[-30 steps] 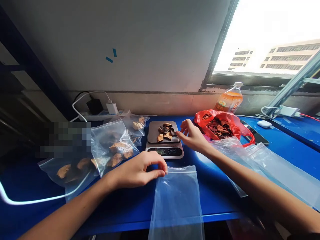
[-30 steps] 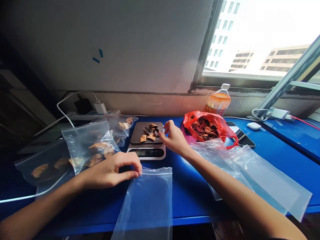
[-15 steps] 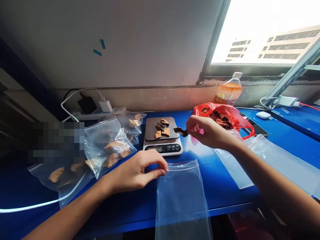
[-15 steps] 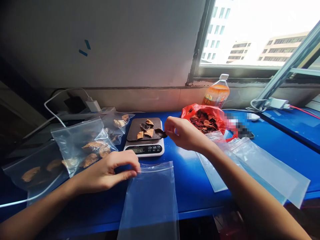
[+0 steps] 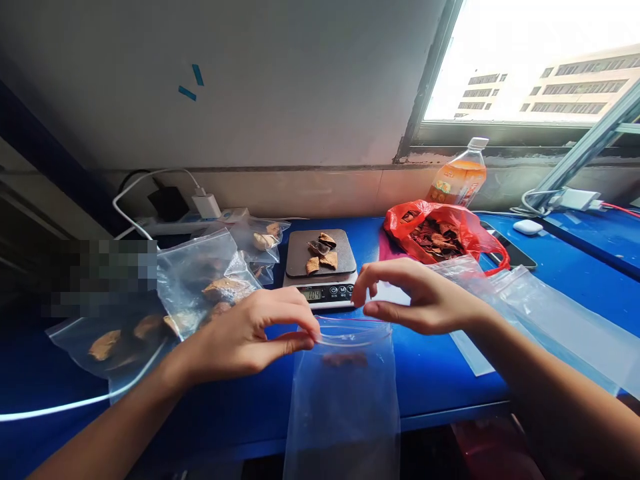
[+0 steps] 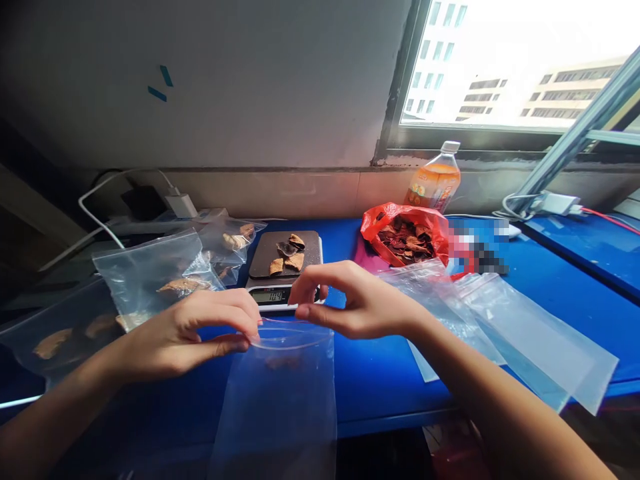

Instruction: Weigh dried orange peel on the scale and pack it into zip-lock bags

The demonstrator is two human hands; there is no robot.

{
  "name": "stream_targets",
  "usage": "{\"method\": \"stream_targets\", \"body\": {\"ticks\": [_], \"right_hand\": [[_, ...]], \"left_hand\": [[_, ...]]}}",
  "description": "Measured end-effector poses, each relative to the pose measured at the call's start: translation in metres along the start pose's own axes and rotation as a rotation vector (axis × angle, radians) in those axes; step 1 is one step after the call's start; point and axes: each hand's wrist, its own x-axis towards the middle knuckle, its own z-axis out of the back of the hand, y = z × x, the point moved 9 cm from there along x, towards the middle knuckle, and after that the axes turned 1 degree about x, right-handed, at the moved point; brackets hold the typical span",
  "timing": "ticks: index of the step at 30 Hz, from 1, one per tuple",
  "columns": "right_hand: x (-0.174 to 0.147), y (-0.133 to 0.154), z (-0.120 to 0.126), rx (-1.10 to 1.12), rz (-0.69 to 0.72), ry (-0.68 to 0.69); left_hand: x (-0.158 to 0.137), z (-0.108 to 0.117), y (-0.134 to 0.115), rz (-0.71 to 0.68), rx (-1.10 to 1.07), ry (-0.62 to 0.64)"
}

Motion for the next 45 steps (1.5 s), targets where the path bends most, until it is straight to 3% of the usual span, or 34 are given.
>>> {"method": "stream_targets", "body": {"ticks": [4, 6, 9, 13, 17, 19, 21, 24, 26, 29, 31, 35, 41, 45], "right_hand": [[0.024, -0.017, -0.006, -0.457, 0.000, -0.173], [0.037, -0.027, -0.028, -0.699, 0.049, -0.112], [0.049, -0.043, -0.059, -0.828, 0.138, -0.004], [0.051, -0.049, -0.058, -0.720, 0.154, -0.062], [0.043, -0.032, -0.023, -0.134, -0.027, -0.195], [0.035, -0.021, -0.024, 0.241, -0.172, -0.067], [0.025, -0.004, -0.025, 0.393, -0.233, 0.017], [0.015, 0.003, -0.024, 0.210, -0.225, 0.065], [0.015, -0.009, -0.017, -0.062, -0.173, -0.020], [0.023, -0.035, -0.003, -0.459, -0.079, -0.252], [0.033, -0.055, -0.009, -0.578, -0.044, -0.256], [0.046, -0.076, -0.025, -0.598, -0.018, -0.184], [0.030, -0.061, -0.043, -0.586, 0.165, -0.127], [0.024, -0.054, -0.037, -0.544, 0.203, -0.219]], "left_hand": [[-0.002, 0.003, -0.003, 0.007, 0.017, 0.004], [-0.002, 0.002, -0.003, 0.005, 0.013, 0.008], [-0.004, 0.000, -0.005, 0.004, 0.009, 0.022], [-0.006, -0.001, -0.009, -0.004, 0.018, 0.039], [-0.007, 0.004, -0.007, 0.029, 0.048, 0.019], [-0.007, 0.008, -0.006, 0.034, 0.061, -0.010], [-0.007, 0.010, -0.007, 0.018, 0.051, -0.027], [-0.007, 0.007, -0.008, 0.010, 0.041, -0.016], [-0.007, 0.004, -0.007, 0.018, 0.053, -0.004], [-0.006, 0.001, -0.008, 0.013, 0.055, 0.009], [-0.006, 0.002, -0.009, 0.001, 0.039, 0.005], [-0.007, 0.004, -0.009, 0.000, 0.032, -0.002], [-0.008, 0.002, -0.010, 0.001, 0.041, 0.007], [-0.007, 0.001, -0.011, -0.006, 0.044, 0.006]]}}
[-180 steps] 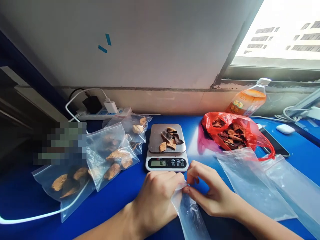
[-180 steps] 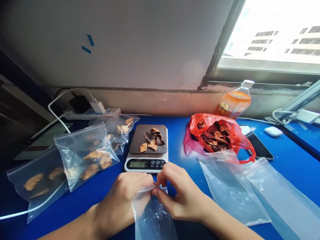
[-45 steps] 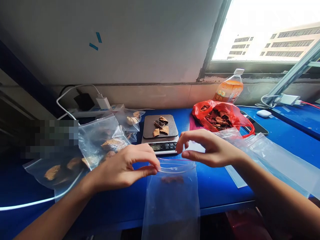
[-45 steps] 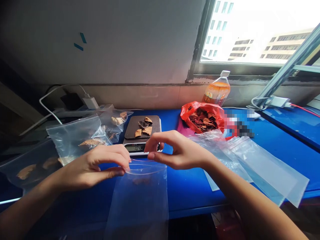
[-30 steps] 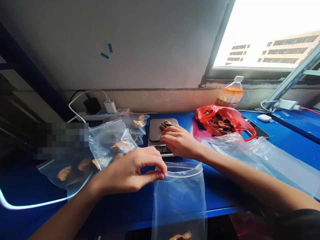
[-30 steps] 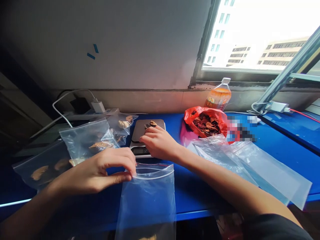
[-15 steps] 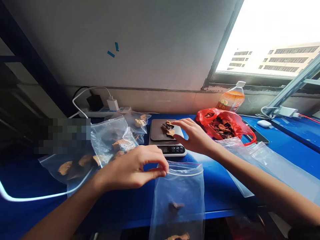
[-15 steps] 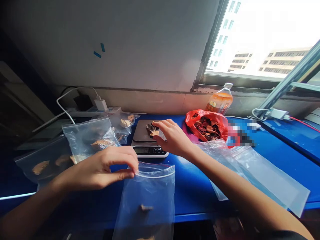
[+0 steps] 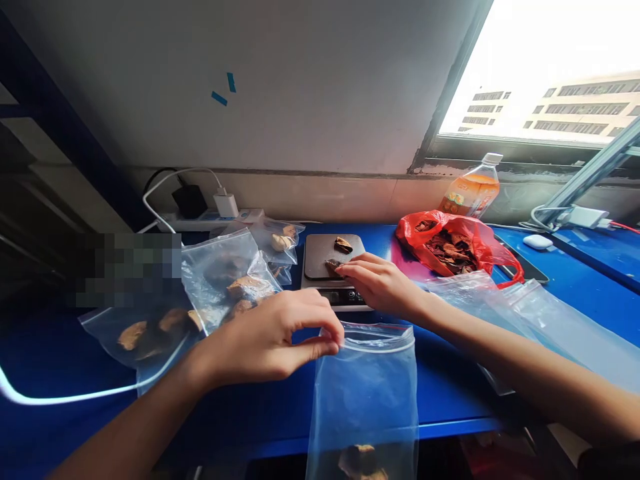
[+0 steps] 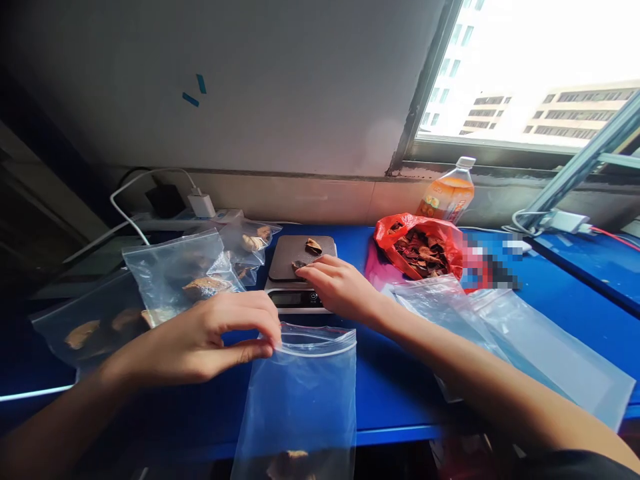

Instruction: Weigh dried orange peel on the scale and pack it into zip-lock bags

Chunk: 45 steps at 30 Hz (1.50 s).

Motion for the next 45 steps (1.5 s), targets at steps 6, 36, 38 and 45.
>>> {"method": "stream_targets", "body": {"ticks": [6, 36, 38, 45], "right_hand": [[0.009, -0.020, 0.050, 0.474, -0.417, -0.247], [0.045, -0.071, -0.006, -0.012, -0.499, 0.133], [0.044, -0.053, 0.007, 0.267, -0.500, 0.153], [0.024, 0.028, 0.053, 0.698, -0.464, 0.376]], "left_hand": [[0.001, 0.009, 0.009, 0.068, 0.029, -0.036], [-0.003, 0.028, 0.011, 0.071, 0.009, -0.227], [-0.005, 0.032, 0.014, 0.107, -0.002, -0.247], [-0.007, 0.042, 0.029, 0.199, -0.242, -0.424]]}}
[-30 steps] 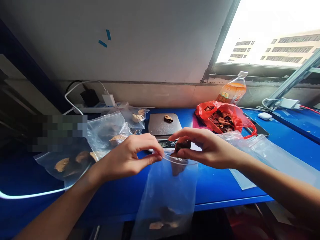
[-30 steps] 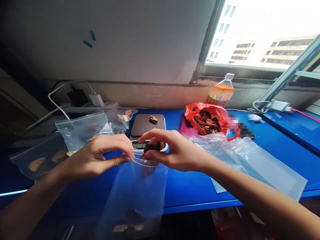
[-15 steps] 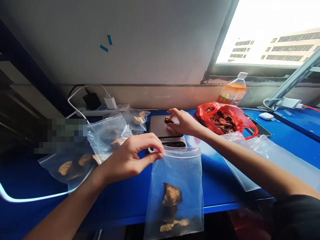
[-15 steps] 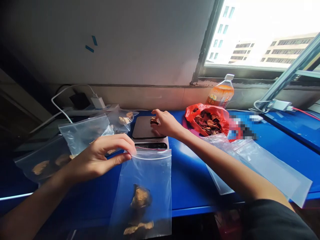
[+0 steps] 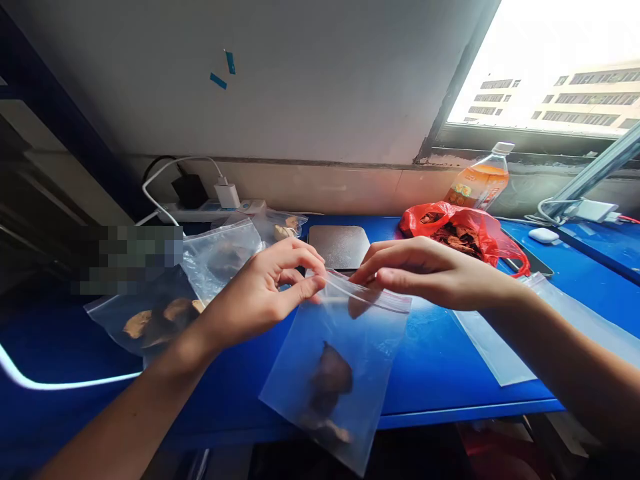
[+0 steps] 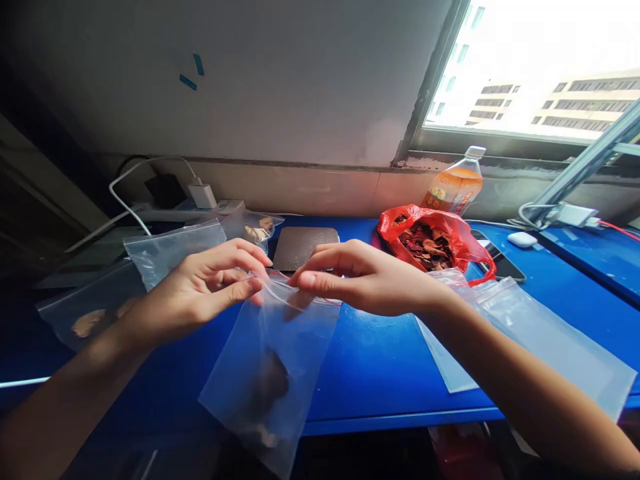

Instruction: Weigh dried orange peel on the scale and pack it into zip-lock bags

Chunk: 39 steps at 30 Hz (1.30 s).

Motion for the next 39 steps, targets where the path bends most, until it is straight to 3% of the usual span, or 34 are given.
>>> {"method": "stream_targets", "body": {"ticks": [5, 12, 16, 18, 22, 28, 34, 39], "right_hand": [[-0.018, -0.011, 0.001, -0.026, -0.093, -0.174], [-0.021, -0.055, 0.002, 0.223, -0.135, -0.371], [-0.018, -0.055, 0.014, -0.024, -0.119, -0.452], [-0.012, -0.038, 0.012, -0.185, -0.044, -0.426], [0.009, -0.006, -0.016, -0.347, 0.102, -0.260], [0.027, -0.004, -0.035, -0.351, 0.055, -0.191], [0.014, 0.003, -0.040, -0.285, 0.134, -0.221], [-0.008, 0.018, -0.033, -0.230, 0.193, -0.234]], "left_hand": [[0.004, 0.004, 0.020, 0.168, -0.112, -0.106], [0.005, 0.014, 0.030, 0.179, -0.100, -0.168], [0.004, 0.014, 0.021, 0.120, 0.080, -0.198], [0.002, 0.009, 0.013, 0.048, 0.179, -0.209], [-0.004, -0.012, 0.004, -0.073, 0.317, -0.180], [-0.009, -0.020, 0.003, -0.139, 0.252, -0.224], [-0.011, -0.021, -0.021, -0.278, 0.308, -0.136], [-0.019, -0.016, -0.037, -0.314, 0.152, -0.076]]}}
